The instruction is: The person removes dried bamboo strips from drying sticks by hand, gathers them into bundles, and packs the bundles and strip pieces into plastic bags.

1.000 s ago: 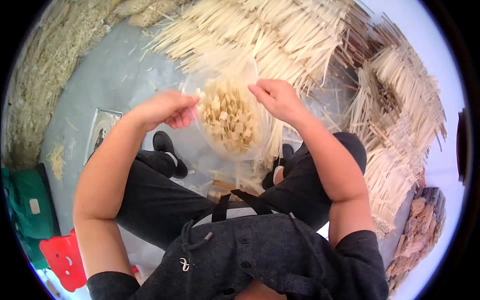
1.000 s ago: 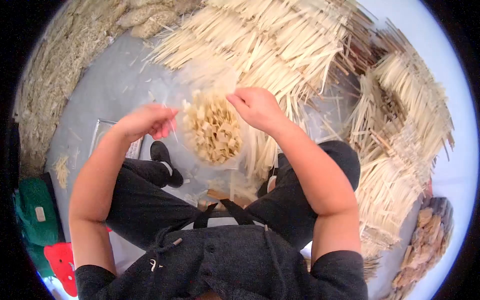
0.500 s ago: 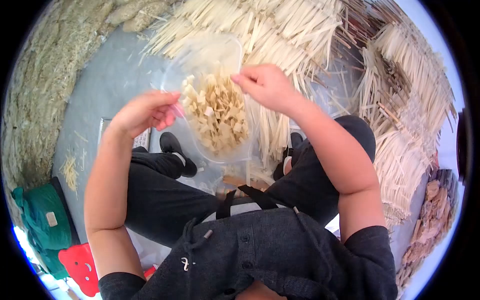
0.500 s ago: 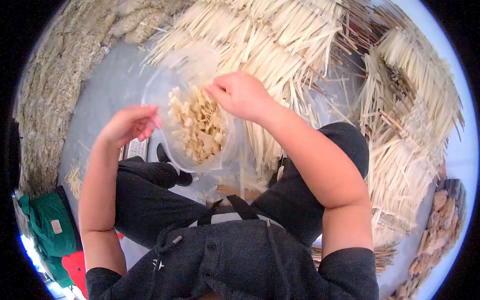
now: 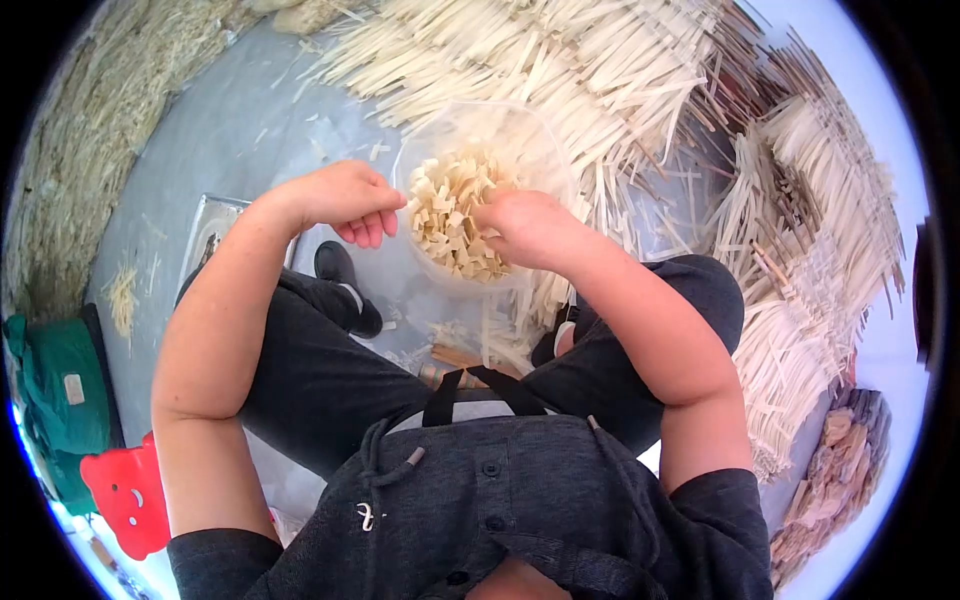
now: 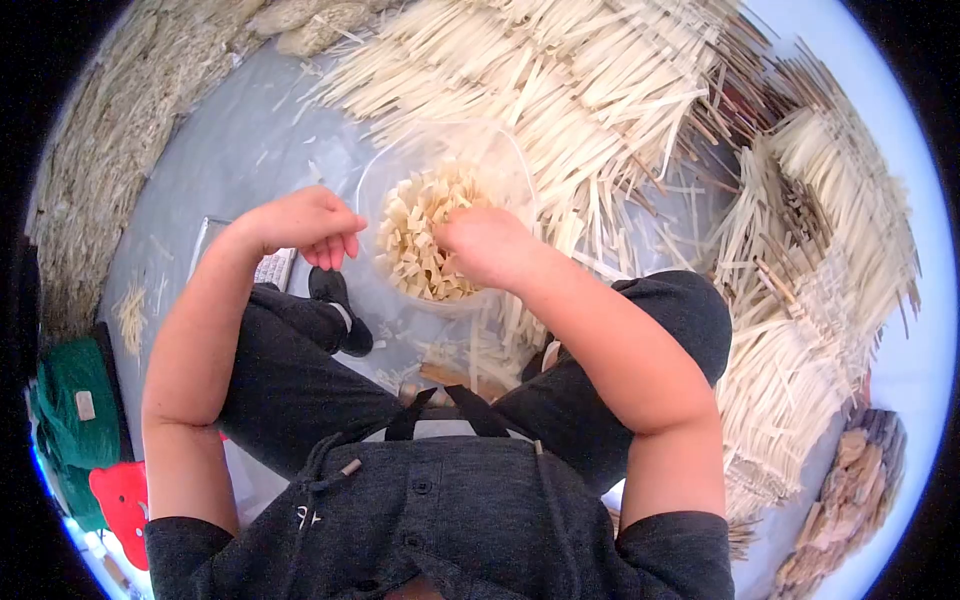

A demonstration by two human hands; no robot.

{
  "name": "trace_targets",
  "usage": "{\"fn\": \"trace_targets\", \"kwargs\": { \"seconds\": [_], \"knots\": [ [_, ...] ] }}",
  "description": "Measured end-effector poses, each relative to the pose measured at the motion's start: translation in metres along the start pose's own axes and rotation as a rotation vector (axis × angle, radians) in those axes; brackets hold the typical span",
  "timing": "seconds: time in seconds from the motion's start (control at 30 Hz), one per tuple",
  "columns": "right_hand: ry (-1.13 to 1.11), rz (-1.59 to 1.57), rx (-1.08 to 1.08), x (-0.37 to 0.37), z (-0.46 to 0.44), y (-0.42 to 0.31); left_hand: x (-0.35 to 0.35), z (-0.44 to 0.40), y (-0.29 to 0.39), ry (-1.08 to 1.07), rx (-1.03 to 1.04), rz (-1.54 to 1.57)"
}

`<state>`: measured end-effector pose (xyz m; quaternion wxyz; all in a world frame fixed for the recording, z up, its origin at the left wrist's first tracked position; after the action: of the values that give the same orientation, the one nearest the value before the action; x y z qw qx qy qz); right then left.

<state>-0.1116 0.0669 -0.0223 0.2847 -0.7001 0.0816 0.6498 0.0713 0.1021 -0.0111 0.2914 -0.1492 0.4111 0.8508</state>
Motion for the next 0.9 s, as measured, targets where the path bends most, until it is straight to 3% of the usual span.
{"fn": "trace_targets", "kwargs": {
  "seconds": [0.1, 0.2, 0.33, 0.5, 0.6, 0.7, 0.9],
  "knots": [
    [-0.098, -0.064, 0.128, 0.008, -0.003, 0.022, -0.003, 0.0, 0.005, 0.016, 0.028, -0.009],
    [0.044, -0.157, 0.077, 0.012, 0.001, 0.026, -0.005, 0.0, 0.009, 0.028, 0.044, -0.015],
    [-0.004, -0.153, 0.103, 0.02, 0.0, 0.024, -0.004, 0.002, 0.011, 0.021, 0.04, -0.027],
    [-0.156, -0.028, 0.111, 0.032, 0.001, 0.03, -0.007, 0.004, 0.017, 0.01, 0.044, -0.01],
    [0.035, -0.048, 0.042, 0.013, -0.001, 0.019, -0.004, 0.002, 0.013, 0.008, 0.038, 0.015],
    [-0.13, 0.043, 0.128, 0.031, 0.005, 0.033, -0.004, -0.001, 0.013, 0.014, 0.046, 0.014],
    [-0.082, 0.158, 0.05, 0.052, 0.005, 0.035, -0.003, -0.002, 0.016, 0.033, 0.042, 0.036]
  ]
}}
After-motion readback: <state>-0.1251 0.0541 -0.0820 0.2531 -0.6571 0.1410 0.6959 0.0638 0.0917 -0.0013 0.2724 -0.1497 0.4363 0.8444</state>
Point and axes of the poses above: each hand's wrist, its own z-axis away from the middle knuckle, its own x-axis out of the palm, y = z × x, the point moved 7 cm from there along -z, towards the middle knuckle, and after that the axes turned 12 degrees about y, right-handed, at the moved point
